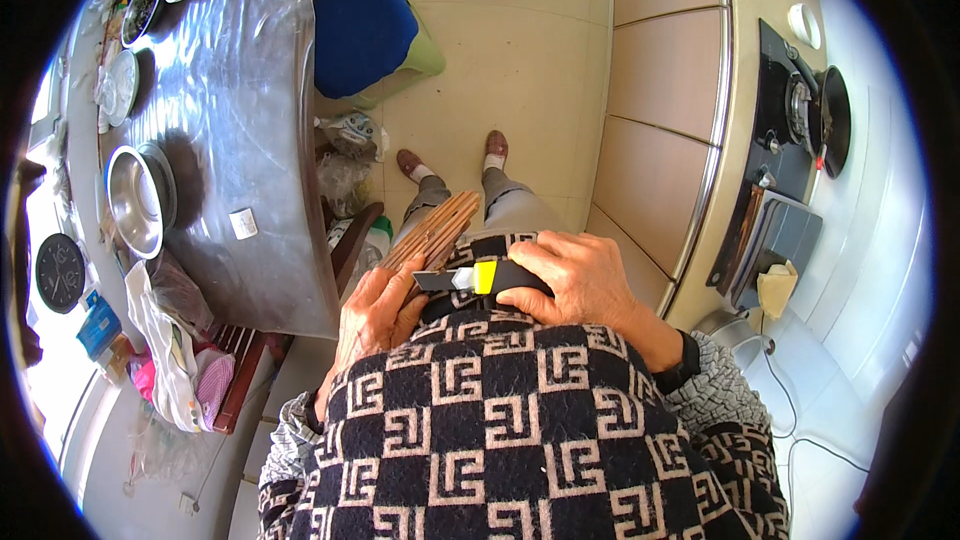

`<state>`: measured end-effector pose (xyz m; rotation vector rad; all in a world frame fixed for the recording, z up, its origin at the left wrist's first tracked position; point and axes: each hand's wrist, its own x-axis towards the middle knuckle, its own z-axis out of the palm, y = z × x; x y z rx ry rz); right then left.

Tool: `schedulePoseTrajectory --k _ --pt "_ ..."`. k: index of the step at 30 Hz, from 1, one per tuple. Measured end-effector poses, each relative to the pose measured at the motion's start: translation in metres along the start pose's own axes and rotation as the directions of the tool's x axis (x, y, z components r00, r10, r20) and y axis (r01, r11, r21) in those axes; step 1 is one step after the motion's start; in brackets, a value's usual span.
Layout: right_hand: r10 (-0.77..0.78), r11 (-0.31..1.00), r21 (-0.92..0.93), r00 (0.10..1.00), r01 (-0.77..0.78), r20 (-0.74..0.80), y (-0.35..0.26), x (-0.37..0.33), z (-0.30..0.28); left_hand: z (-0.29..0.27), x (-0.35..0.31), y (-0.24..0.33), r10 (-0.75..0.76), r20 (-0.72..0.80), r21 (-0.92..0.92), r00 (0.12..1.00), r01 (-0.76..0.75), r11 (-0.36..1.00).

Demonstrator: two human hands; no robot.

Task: The person washes a white bowl in the sink, then retrieves a wooden steamer insert and places it into a metal steamer pot. They remove the insert, walk to the living room, pick up a utility knife, return to the kitchen, and use the knife to trim the wooden insert.

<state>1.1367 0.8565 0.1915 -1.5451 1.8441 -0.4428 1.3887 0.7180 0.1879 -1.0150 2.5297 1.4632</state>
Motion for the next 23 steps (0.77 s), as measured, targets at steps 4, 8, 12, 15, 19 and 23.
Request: schedulePoseTrajectory --k 4,8,12,15,19,23 --pt "-0.039 0.998 -0.048 0.997 0.036 -0.074 0.001 -0.002 -0.002 0.000 0.001 0.001 0.026 -0.027 -0.013 0.999 -0.026 1.000" --pt "-0.053 0.988 -0.147 0.996 0.043 -0.065 0.015 -0.016 0.000 0.004 -0.003 -0.006 0.032 -0.071 -0.012 0.997 -0.033 0.999" --pt "0.559 0.795 -0.156 0.808 -0.586 -0.185 0.046 -0.054 -0.044 -0.011 -0.017 -0.019 0.010 -0.192 -0.111 0.981 -0.032 0.993" --pt "0.502 0.846 -0.060 0.829 -0.530 -0.245 0.045 -0.069 -0.070 -0.007 -0.018 -0.022 -0.143 -0.130 -0.140 0.981 0.125 0.982" --pt "0.178 0.977 0.148 0.969 -0.153 -0.172 0.027 0.005 -0.027 -0.018 0.015 -0.021 -0.170 -0.069 -0.105 0.983 0.162 0.981" --pt "-0.014 0.991 0.136 0.997 0.004 0.070 -0.004 0.044 -0.016 -0.019 0.027 -0.019 -0.108 -0.096 -0.053 0.989 0.104 0.993"
